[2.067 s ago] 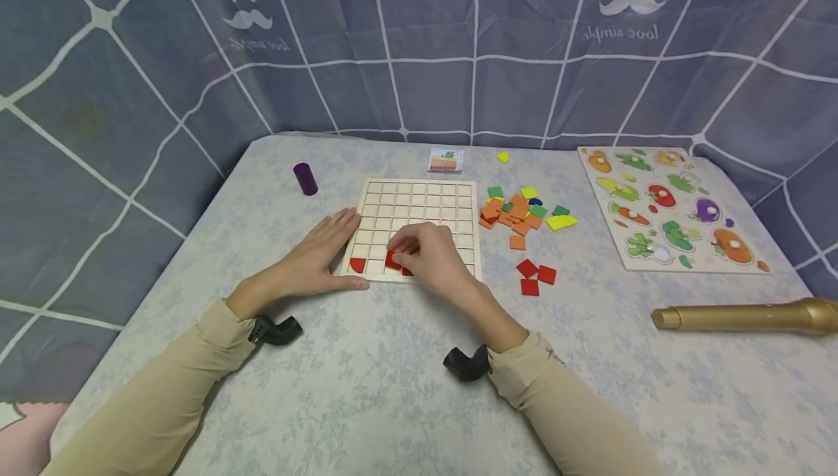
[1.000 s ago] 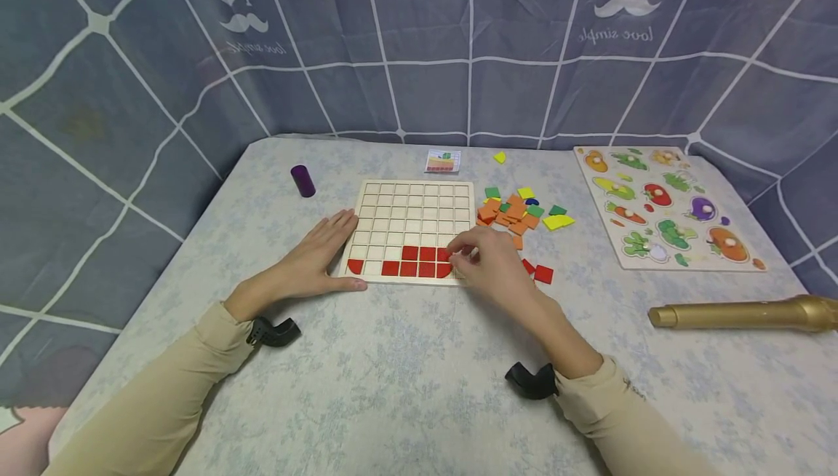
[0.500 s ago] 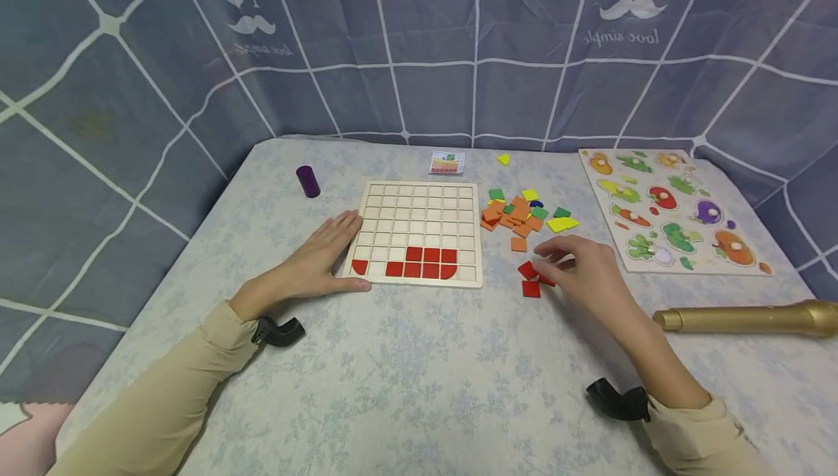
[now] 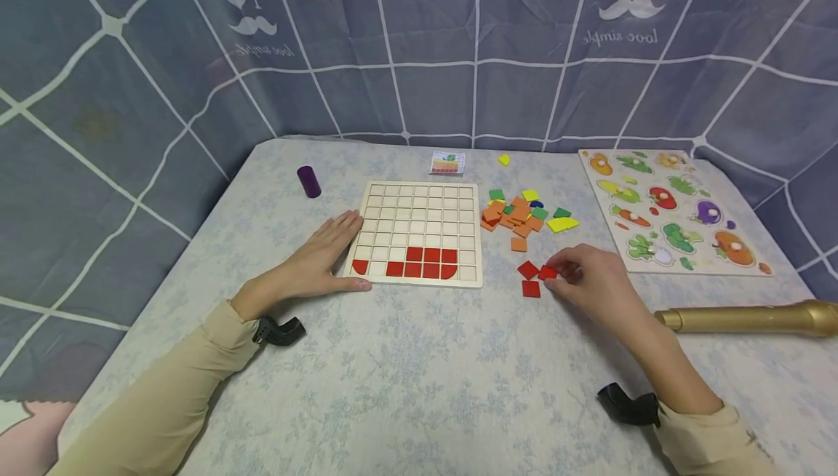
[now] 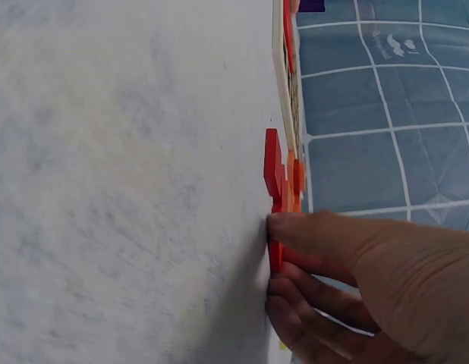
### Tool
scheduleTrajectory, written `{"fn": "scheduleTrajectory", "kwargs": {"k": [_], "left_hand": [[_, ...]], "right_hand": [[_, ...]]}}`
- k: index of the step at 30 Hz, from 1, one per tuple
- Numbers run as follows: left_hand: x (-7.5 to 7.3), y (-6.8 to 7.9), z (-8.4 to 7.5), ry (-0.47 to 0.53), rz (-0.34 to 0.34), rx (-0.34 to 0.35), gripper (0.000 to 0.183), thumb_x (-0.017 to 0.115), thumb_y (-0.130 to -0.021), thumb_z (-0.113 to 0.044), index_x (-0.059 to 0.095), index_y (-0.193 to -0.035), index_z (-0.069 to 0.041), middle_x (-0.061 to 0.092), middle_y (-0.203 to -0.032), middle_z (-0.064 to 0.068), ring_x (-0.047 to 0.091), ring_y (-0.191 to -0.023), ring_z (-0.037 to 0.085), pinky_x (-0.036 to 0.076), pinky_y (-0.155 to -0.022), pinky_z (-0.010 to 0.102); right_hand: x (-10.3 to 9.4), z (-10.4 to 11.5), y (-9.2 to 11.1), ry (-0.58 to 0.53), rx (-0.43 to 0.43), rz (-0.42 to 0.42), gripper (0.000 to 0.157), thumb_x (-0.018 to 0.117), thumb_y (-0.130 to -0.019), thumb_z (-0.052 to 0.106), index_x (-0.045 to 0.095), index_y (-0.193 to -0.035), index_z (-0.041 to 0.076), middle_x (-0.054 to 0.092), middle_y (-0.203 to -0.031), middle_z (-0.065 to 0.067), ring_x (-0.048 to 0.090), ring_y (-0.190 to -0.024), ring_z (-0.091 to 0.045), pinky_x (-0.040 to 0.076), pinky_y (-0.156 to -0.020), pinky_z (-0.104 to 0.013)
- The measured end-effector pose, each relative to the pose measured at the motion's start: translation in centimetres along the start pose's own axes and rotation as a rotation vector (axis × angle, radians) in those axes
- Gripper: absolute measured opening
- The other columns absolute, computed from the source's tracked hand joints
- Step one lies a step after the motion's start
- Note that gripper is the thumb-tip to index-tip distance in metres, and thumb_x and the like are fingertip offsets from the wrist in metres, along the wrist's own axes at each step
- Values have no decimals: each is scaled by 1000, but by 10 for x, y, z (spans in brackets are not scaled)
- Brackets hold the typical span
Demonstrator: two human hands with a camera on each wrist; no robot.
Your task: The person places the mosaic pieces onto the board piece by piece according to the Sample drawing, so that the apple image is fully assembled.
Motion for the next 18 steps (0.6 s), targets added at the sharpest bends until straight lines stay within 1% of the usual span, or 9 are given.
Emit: {"fn": "scheduleTrajectory", "kwargs": {"k": [2,5,8,11,14,18], "left_hand": [[0,-1,-1,2,1,1,123,77,-88,-62,9,-167,3,4,-177,20,2,-166,32,2,-136,49],[0,-1,-1,9,3,3,123,78,-88,-61,9,-167,4,5,-177,20,2,-166,32,2,-136,49],[0,-2,-1,9,4,4,123,77,-88,-61,10,-167,4,6,-177,20,3,-166,32,2,-136,49],[0,-1,-1,8,3,3,123,77,-88,-62,10,-167,4,6,-177,21,3,-166,33,3,-136,49],[-1,0,0,7,-1,1,123,78,-88,-61,9,-167,4,6,-177,20,3,-166,33,3,-136,49],[0,0,1,2,-6,7,123,77,-88,-61,9,-167,4,6,-177,20,3,-165,33,3,-136,49]], "right_hand": [[-2,2,0,27,-20,-13,27,91,-81,13,80,-104,4,75,-92,-6,67,-82,-22,56,-70,-27],[-6,3,0,37,-39,-49,25,92,-79,13,80,-99,5,75,-87,-4,65,-79,-20,54,-66,-24],[-10,8,-1,15,-67,-97,23,92,-78,12,80,-97,6,74,-85,-2,65,-76,-18,54,-64,-22],[-9,21,-8,-14,-112,-129,20,91,-78,12,80,-95,6,74,-84,-2,66,-75,-18,56,-63,-21],[-3,39,-19,-52,-134,-115,20,90,-81,12,80,-97,6,75,-86,-3,67,-76,-18,58,-64,-23],[11,64,-35,-71,-141,-75,19,89,-84,14,80,-99,6,75,-90,-5,68,-79,-18,59,-68,-29]]}}
Point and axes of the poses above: each hand's wrist, its own y-axis away from the middle knuckle, its own x-axis out of the palm, z = x × y, the point moved 9 cm from there along -y, towards the middle knuckle
